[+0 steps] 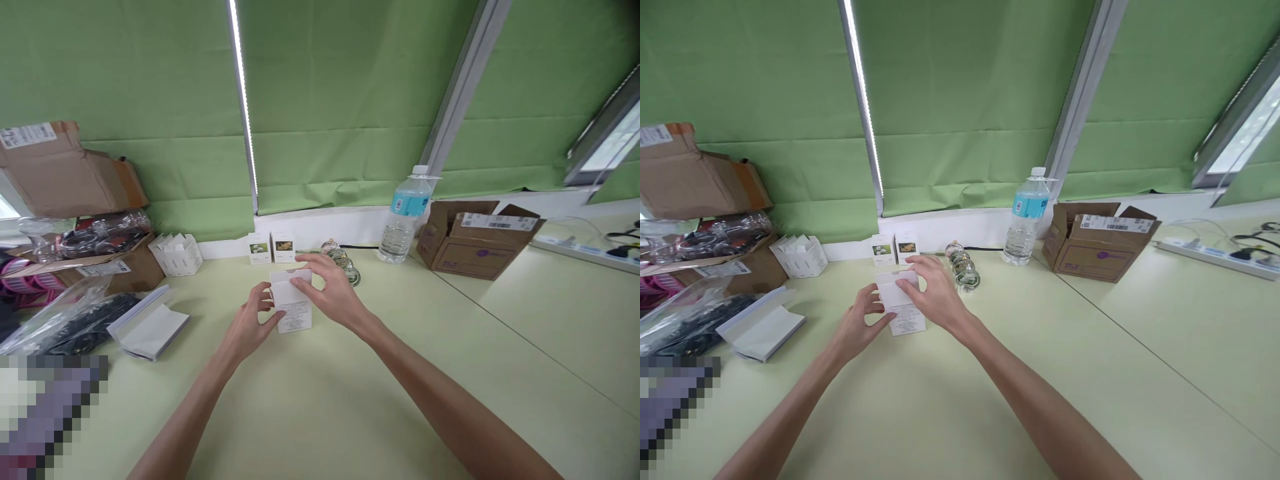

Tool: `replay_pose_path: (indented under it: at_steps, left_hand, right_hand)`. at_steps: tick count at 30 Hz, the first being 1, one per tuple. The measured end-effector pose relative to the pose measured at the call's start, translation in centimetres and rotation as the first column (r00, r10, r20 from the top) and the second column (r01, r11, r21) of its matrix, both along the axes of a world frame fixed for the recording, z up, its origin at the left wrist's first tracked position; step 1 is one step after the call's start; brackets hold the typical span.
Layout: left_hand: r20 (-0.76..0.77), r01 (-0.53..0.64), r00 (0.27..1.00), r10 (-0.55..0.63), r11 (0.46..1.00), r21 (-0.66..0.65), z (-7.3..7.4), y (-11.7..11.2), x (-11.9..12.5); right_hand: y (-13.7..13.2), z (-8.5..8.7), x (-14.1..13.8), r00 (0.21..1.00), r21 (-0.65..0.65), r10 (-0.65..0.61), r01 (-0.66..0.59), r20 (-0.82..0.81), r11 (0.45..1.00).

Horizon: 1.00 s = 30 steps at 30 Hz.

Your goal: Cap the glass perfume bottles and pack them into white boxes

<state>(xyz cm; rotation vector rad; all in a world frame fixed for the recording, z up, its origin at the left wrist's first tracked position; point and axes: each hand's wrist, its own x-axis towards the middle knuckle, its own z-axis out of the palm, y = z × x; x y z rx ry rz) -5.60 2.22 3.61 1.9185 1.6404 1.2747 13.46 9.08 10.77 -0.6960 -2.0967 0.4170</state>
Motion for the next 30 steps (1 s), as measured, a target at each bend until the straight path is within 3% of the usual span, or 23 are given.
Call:
replay_pose_path:
  at_steps: [5,8,13,19,26,30]
  left_hand:
    - [-0.018,0.0,1.0,0.0,1.0,0.003,0.0,0.0,-0.1]
    - [-0.067,0.0,0.998,0.0,1.0,0.0,-0.2,0.0,-0.2]
    - [-0.144,-0.003,0.989,0.016,0.996,0.089,-0.9,0.2,-0.3]
    - [-0.176,0.032,0.984,-0.013,0.994,0.109,-0.9,0.1,-0.3]
    - [0.001,-0.007,1.0,0.007,0.995,0.095,0.4,-0.2,0.3]
    - [0.138,-0.046,0.989,0.054,0.997,-0.058,0.9,0.0,1.2]
  right_hand:
    - [1.2,-1.6,0.6,0.956,-0.015,0.034,-0.031,0.293,0.999]
    - [1.2,-2.2,0.7,0.927,0.055,0.066,-0.093,0.369,0.994]
    - [0.0,-1.4,1.0,0.908,0.211,0.035,-0.134,0.417,0.968]
    - [-1.7,-0.8,1.8,0.856,0.271,-0.02,-0.142,0.517,0.952]
    - [-3.9,-2.5,1.4,0.793,0.382,-0.22,-0.018,0.569,0.924]
    - [-4.5,-2.1,1.5,0.774,0.315,-0.2,0.001,0.601,0.949]
